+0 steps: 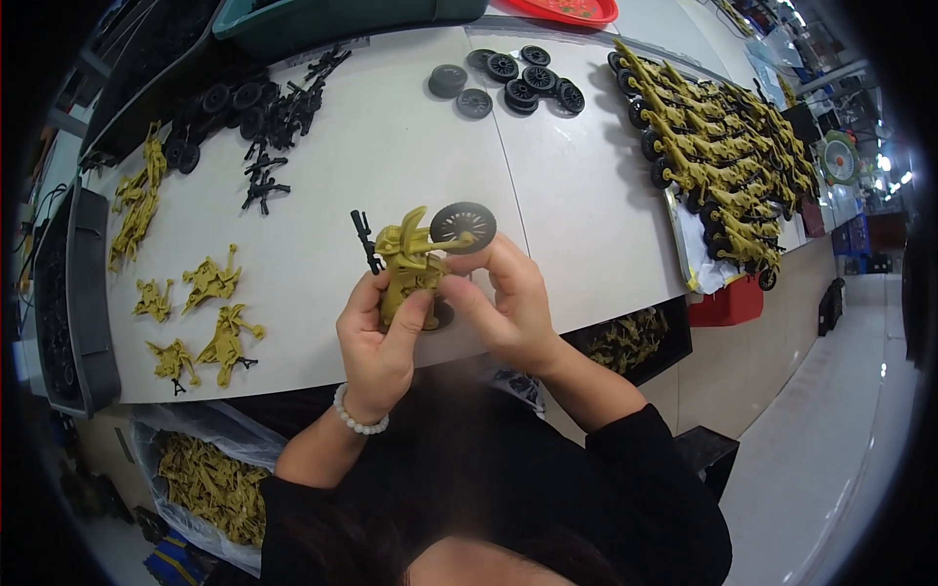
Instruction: The person assembles a toy motorcycle by hand at a workbench, attaching plastic wheels to a toy motorcycle body using plastic axles from parts bins.
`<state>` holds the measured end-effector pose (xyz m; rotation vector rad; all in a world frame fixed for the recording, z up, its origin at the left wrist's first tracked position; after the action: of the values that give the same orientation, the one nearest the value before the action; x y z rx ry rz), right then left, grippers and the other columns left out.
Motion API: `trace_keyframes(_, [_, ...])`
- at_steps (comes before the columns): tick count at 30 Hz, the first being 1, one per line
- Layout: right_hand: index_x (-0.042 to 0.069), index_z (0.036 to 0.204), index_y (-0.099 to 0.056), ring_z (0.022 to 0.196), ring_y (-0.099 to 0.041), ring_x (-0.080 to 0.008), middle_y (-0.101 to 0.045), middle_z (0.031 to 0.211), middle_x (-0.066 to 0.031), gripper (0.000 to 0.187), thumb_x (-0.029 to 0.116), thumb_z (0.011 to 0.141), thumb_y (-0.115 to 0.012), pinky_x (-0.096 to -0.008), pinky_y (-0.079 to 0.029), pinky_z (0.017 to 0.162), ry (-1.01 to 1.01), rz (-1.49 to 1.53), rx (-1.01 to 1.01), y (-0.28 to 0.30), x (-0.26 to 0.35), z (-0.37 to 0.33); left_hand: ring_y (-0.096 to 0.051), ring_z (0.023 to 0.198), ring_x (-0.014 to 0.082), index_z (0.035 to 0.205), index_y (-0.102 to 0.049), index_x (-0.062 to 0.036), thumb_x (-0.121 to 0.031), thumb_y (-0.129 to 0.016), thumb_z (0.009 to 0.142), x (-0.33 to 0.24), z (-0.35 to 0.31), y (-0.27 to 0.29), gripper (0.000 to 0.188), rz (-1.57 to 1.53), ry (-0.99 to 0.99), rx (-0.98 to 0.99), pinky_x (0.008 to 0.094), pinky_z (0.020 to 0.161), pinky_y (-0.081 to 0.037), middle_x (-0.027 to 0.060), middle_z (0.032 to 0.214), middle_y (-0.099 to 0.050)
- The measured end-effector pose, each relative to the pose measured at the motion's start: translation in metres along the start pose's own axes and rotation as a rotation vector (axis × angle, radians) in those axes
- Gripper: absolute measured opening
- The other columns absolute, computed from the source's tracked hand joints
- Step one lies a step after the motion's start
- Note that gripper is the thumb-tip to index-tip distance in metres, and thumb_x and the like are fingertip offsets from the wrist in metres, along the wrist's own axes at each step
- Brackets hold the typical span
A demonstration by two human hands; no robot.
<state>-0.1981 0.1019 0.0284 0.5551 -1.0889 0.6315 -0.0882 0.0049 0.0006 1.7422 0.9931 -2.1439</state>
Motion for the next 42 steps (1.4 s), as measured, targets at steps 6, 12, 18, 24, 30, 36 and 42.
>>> trace_keyframes(6, [0.000,0.110,-0.060,0.097,-0.059,-0.0185,-0.064,0.102,-0.0088,0.042,0.014,0.074,-0.078,-0.0317,-0.044,0.090,-0.282,0.178,0.114,0.017,-0.005,0.000,-0.061,0.083,0.0084,0.109,-0.058,0.0040,-0.004,-0.062,0.092,0.004,0.001,0.002,0.020,-0.028,0.083,0.025,0.0223,0.074,-0.050,0.0064,0.098,-0.066])
trace_keyframes(12, [-0.001,0.114,-0.062,0.092,-0.064,-0.0226,-0.066,0.099,-0.0110,0.051,0.019,0.072,-0.082,-0.0315,-0.050,0.079,0.142,-0.259,0.321,0.032,0.034,0.014,-0.059,0.062,0.0154,0.089,-0.064,0.0045,-0.004,-0.073,0.078,-0.015,0.002,-0.016,0.016,0.615,-0.092,0.249,0.0261,0.059,-0.045,0.0108,0.072,-0.063])
trace_keyframes(18, [0.000,0.105,-0.064,0.088,-0.065,-0.0214,-0.067,0.094,-0.0100,0.038,0.013,0.074,-0.080,-0.0299,-0.051,0.076,-0.063,-0.285,0.298,0.042,0.021,0.000,-0.060,0.062,0.0171,0.090,-0.065,0.0054,-0.001,-0.071,0.078,-0.013,0.002,-0.023,0.015,0.638,-0.085,0.259,0.0268,0.059,-0.046,0.0117,0.073,-0.064])
trace_keyframes(24, [-0.001,0.108,-0.062,0.091,-0.065,-0.0153,-0.067,0.097,-0.0087,0.037,0.007,0.076,-0.077,-0.0280,-0.051,0.077,-0.149,-0.357,0.183,0.102,0.022,-0.016,-0.065,0.078,0.0205,0.123,-0.055,0.0010,-0.015,-0.080,0.076,-0.007,0.004,-0.049,0.057,0.499,0.046,0.415,0.0273,0.069,-0.050,0.0140,0.097,-0.067])
trace_keyframes(30, [0.001,0.129,-0.045,0.088,-0.064,-0.0174,-0.065,0.104,-0.0132,0.061,0.015,0.079,-0.078,-0.0282,-0.051,0.080,-0.293,-0.232,-0.352,0.266,0.023,-0.002,-0.064,0.090,0.0203,0.137,-0.044,-0.0037,-0.015,-0.081,0.075,0.000,0.002,-0.040,0.073,0.600,0.044,0.391,0.0299,0.073,-0.050,0.0132,0.112,-0.063])
trace_keyframes(36, [0.003,0.131,-0.044,0.086,-0.059,-0.0085,-0.063,0.091,-0.0039,0.058,0.015,0.084,-0.074,-0.0200,-0.045,0.071,-0.461,-0.556,-0.297,0.303,-0.006,0.003,-0.061,0.091,0.0161,0.136,-0.045,-0.0036,-0.004,-0.072,0.080,0.003,0.002,-0.039,0.062,0.606,0.031,0.396,0.0251,0.074,-0.049,0.0117,0.112,-0.061])
trace_keyframes(42, [-0.005,0.123,-0.056,0.085,-0.066,-0.0205,-0.069,0.092,-0.0113,0.061,0.028,0.077,-0.079,-0.0304,-0.051,0.077,-0.386,-0.905,-0.253,0.308,0.003,0.007,-0.061,0.091,0.0152,0.135,-0.046,-0.0024,-0.003,-0.071,0.081,0.004,0.005,-0.038,0.059,0.574,0.051,0.402,0.0241,0.074,-0.049,0.0114,0.111,-0.061])
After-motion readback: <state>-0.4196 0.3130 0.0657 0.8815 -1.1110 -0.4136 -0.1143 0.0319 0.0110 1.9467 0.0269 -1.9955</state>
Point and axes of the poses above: each hand's wrist, its own z-axis towards the middle knuckle, its own y-axis out of the back of the hand, x = y × z, the point moved 6 cm from there along z, towards the middle knuckle
